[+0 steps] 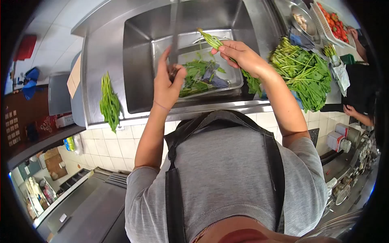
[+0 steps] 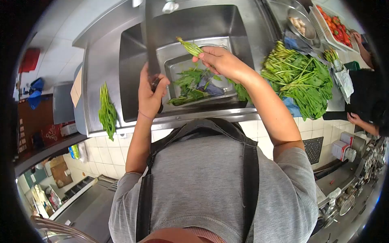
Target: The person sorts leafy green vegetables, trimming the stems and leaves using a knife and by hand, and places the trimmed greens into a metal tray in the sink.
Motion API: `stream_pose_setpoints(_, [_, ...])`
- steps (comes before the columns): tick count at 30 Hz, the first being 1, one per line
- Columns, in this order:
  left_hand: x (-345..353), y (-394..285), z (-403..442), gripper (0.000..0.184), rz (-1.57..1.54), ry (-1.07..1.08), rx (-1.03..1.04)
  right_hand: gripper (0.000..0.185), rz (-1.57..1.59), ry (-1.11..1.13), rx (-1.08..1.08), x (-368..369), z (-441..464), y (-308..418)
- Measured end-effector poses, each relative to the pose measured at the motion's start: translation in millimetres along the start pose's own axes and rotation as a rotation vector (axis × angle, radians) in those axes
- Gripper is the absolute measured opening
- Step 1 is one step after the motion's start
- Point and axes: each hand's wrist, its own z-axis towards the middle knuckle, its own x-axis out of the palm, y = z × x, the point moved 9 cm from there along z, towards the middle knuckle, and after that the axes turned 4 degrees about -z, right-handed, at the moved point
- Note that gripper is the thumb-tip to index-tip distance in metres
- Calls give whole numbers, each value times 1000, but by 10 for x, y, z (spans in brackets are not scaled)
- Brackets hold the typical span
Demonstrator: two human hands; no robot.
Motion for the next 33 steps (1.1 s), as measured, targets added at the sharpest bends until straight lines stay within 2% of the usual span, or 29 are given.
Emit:
stream_pose_setpoints(3, [-48,-13,-103,63,-246,111,-158,32,10,40,40,366,169,-62])
stream_pose_setpoints(4, [-34,-21,-139,63,-205,136,-120,33,-36,51,19,470,207,-32])
stream_pose_setpoints(6, [-43,-25,-212,63,-269,200,-204,33,-121,73,-22,663,253,38])
stream_pose_setpoints(11, [-217,15,-248,66,-453,269,-320,30,-112,170,-21,1010,293,149])
stream_pose_setpoints(15, [-269,108,-279,59,-493,320,-335,28,-44,222,12,1081,308,144])
stream_pose_setpoints(25, [-93,177,-113,54,-530,248,-381,26,-294,262,-91,914,426,193])
stream_pose_setpoints(31, [54,324,-76,54,-623,223,-404,27,-218,402,-13,800,555,-79])
stream_pose_setpoints(33, [68,389,-52,53,-607,184,-411,27,-237,350,-11,773,598,-120])
